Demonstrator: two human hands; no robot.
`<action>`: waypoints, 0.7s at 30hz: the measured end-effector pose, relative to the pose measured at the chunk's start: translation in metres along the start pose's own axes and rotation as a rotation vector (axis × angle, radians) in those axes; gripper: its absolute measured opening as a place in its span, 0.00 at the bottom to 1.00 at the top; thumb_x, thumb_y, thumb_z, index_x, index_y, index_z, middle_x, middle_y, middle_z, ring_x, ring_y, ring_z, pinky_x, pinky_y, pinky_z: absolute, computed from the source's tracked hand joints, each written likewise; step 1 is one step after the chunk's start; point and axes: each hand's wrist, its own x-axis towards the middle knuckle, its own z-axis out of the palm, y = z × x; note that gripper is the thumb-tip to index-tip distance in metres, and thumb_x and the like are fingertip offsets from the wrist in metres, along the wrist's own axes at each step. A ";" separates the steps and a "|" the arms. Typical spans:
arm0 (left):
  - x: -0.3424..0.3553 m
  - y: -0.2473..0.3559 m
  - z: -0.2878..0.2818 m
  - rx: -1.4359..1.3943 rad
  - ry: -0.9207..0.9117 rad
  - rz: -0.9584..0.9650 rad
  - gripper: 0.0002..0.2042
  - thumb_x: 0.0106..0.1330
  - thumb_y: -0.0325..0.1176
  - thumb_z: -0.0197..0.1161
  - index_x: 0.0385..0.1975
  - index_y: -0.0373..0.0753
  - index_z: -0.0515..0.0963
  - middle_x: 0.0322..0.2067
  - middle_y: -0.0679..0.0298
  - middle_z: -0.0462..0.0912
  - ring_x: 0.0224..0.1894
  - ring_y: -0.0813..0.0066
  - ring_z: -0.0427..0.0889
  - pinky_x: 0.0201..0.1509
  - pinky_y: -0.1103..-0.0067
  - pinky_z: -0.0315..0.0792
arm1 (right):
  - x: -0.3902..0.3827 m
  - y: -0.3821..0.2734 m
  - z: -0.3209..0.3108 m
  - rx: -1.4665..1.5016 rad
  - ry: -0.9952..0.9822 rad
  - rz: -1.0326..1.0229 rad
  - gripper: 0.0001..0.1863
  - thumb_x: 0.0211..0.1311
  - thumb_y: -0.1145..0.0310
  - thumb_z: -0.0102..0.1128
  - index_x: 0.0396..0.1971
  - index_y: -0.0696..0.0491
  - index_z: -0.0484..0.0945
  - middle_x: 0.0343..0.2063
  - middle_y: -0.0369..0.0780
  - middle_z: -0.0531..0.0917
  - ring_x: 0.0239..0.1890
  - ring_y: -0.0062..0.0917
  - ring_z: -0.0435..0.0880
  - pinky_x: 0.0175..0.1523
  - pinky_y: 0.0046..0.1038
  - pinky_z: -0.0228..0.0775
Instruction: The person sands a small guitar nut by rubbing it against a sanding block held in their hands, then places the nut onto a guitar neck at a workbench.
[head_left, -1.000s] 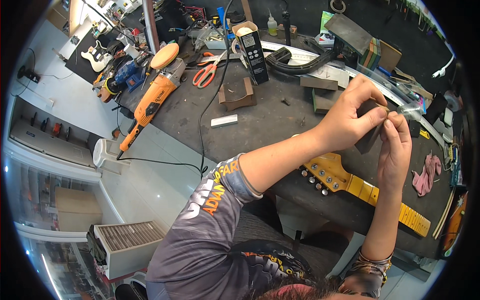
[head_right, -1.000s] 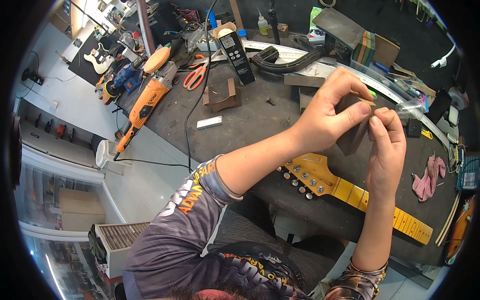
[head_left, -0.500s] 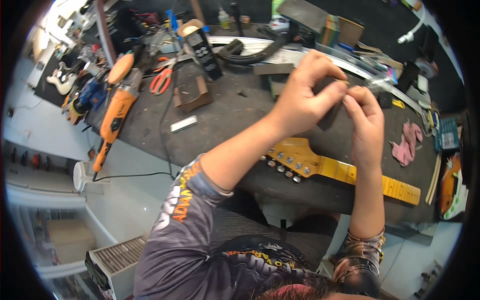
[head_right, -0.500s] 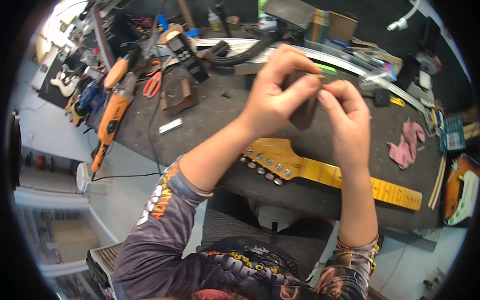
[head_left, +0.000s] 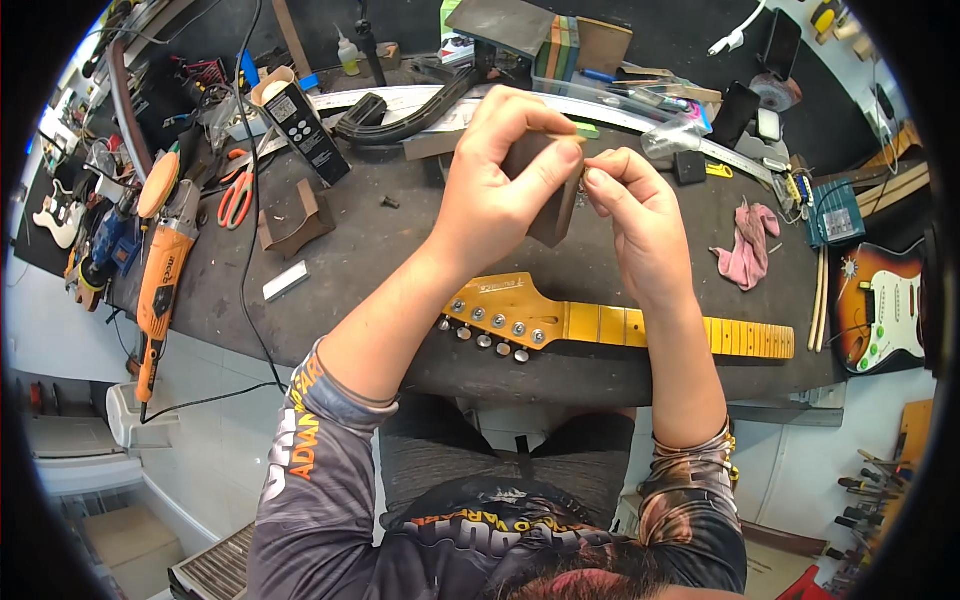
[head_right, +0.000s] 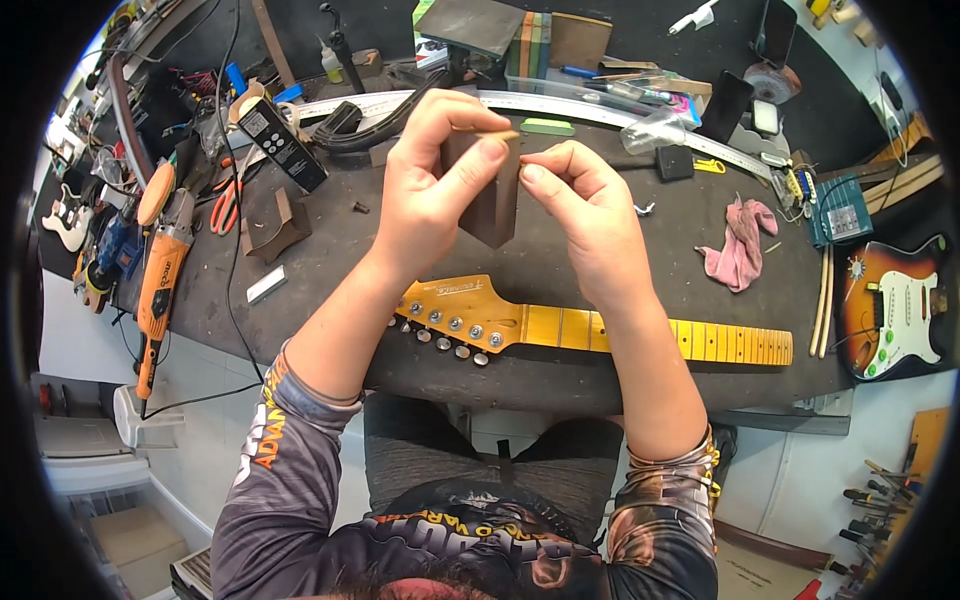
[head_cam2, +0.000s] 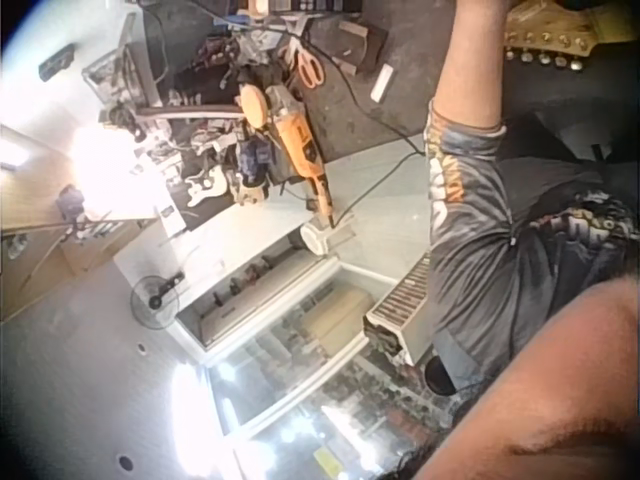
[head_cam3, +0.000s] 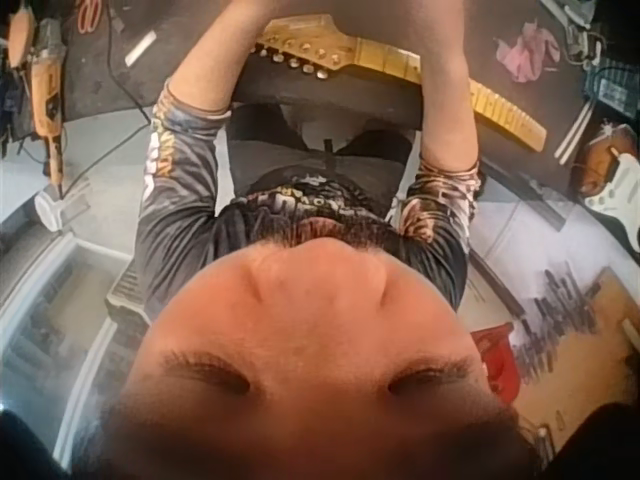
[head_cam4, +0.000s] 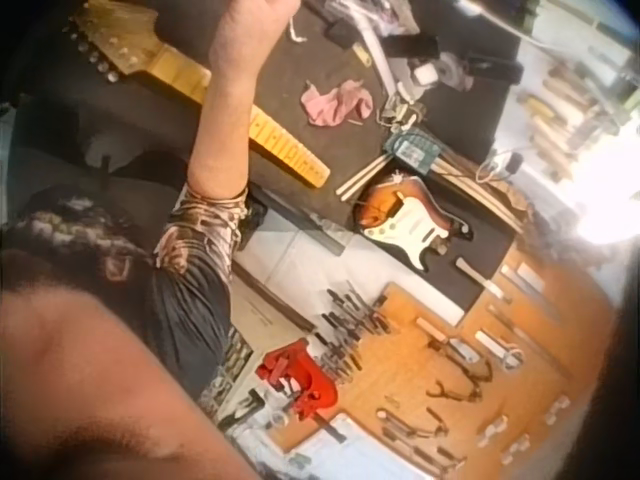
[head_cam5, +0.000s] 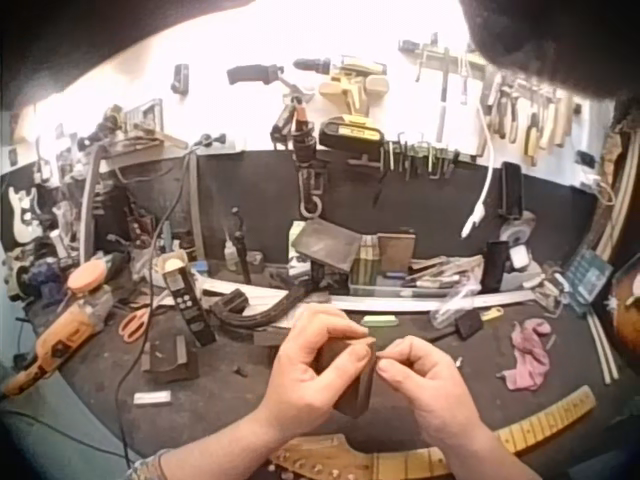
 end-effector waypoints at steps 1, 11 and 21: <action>0.000 0.003 0.005 -0.027 0.002 -0.015 0.08 0.69 0.32 0.72 0.42 0.37 0.83 0.42 0.62 0.80 0.47 0.68 0.80 0.55 0.72 0.72 | 0.000 0.000 0.000 -0.007 0.008 -0.004 0.06 0.76 0.70 0.66 0.44 0.56 0.83 0.40 0.31 0.86 0.45 0.11 0.80 0.55 0.20 0.72; 0.003 0.006 0.003 0.026 -0.042 -0.034 0.07 0.69 0.27 0.67 0.44 0.34 0.82 0.44 0.59 0.79 0.50 0.68 0.78 0.59 0.74 0.70 | 0.005 0.003 0.004 -0.087 0.048 -0.077 0.06 0.75 0.71 0.67 0.42 0.57 0.80 0.36 0.32 0.84 0.41 0.12 0.81 0.47 0.21 0.76; 0.001 0.012 0.013 -0.112 0.003 -0.119 0.06 0.70 0.26 0.65 0.43 0.33 0.82 0.46 0.62 0.75 0.52 0.72 0.75 0.60 0.77 0.66 | -0.001 0.010 -0.001 -0.078 -0.018 -0.038 0.06 0.77 0.71 0.65 0.40 0.57 0.79 0.35 0.32 0.83 0.39 0.11 0.79 0.43 0.21 0.75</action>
